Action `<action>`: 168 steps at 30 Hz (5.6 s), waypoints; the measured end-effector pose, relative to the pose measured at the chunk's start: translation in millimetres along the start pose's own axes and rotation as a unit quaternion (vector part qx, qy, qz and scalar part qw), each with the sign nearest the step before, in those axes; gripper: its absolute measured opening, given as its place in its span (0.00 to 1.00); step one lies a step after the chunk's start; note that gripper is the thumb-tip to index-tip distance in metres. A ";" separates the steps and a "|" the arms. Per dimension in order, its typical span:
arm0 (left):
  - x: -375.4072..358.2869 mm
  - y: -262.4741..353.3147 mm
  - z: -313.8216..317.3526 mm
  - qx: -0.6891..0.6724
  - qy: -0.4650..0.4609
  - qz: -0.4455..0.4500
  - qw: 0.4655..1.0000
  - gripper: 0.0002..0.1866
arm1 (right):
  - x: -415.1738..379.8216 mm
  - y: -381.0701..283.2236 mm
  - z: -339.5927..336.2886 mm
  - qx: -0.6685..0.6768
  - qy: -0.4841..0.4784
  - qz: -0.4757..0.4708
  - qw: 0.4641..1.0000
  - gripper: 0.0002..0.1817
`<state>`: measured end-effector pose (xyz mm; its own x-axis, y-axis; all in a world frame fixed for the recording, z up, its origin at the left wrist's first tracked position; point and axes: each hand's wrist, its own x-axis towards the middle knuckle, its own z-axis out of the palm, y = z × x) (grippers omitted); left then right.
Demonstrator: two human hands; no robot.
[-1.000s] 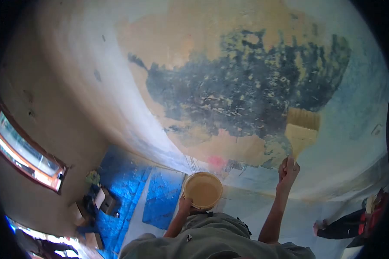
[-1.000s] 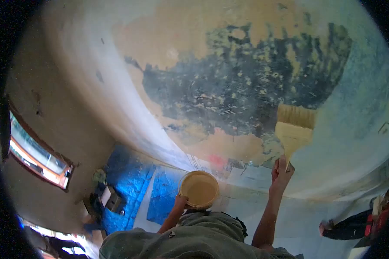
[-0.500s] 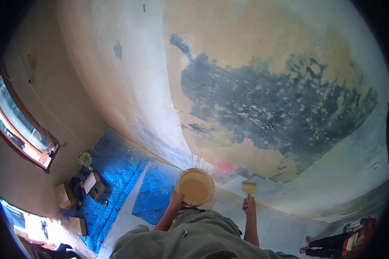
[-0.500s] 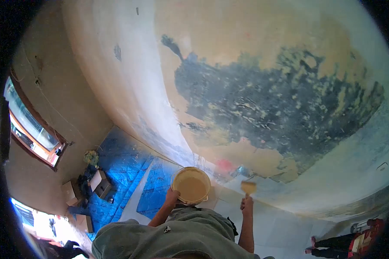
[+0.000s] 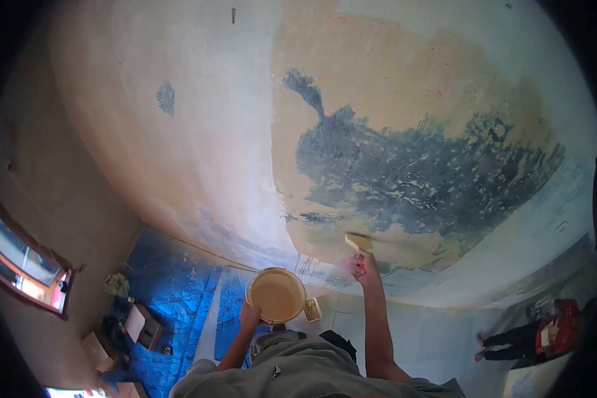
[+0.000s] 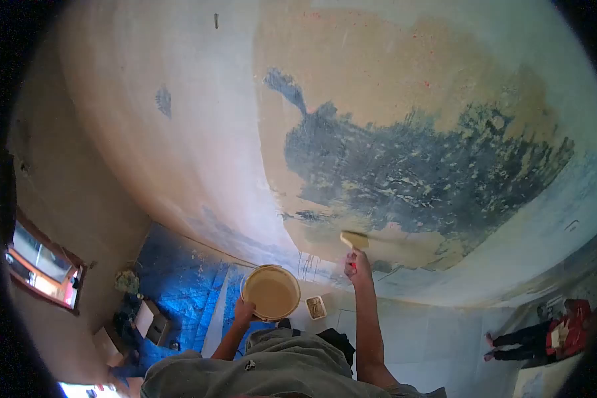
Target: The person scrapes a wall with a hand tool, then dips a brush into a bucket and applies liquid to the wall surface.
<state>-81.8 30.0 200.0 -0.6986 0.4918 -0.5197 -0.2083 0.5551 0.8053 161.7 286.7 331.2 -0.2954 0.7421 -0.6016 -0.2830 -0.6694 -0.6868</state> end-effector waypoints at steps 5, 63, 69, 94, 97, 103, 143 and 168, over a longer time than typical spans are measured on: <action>39.9 -33.5 -18.1 -0.075 -0.044 0.010 0.996 0.30 | -95.1 -53.4 76.7 -0.030 -0.119 -0.095 0.988 0.20; 26.8 -18.1 -26.5 -0.221 -0.141 -0.051 0.964 0.32 | 0.0 52.4 -62.9 -0.066 0.214 -0.215 0.950 0.23; -12.3 15.4 -18.7 -0.194 -0.125 -0.032 0.972 0.32 | -11.3 98.1 -137.1 -0.091 0.311 -0.082 0.942 0.25; -199.3 -0.5 230.4 -0.266 -0.092 -0.061 0.958 0.31 | -84.0 -218.6 -218.4 -0.236 0.175 -0.544 0.786 0.22; -208.4 -0.8 232.9 -0.245 -0.094 -0.071 0.962 0.30 | -60.0 -145.3 -254.8 -0.327 0.252 -0.494 0.765 0.19; -206.9 -6.9 219.3 -0.222 -0.089 -0.056 0.969 0.28 | 3.5 94.7 -468.1 -0.504 0.163 0.109 0.841 0.27; -268.7 -48.5 290.7 -0.222 -0.072 -0.013 0.972 0.32 | -53.8 -64.8 -436.5 -0.375 0.321 -0.300 0.816 0.14; -325.6 -14.6 363.5 -0.199 -0.092 -0.028 0.975 0.30 | -212.0 -390.2 -315.0 -0.061 0.004 -0.528 0.847 0.15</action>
<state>397.6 105.6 253.7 -0.5517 0.6002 -0.5791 -0.5172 0.2985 0.8021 622.2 400.9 598.3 0.0694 0.9258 0.3716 -0.2889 0.3752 -0.8808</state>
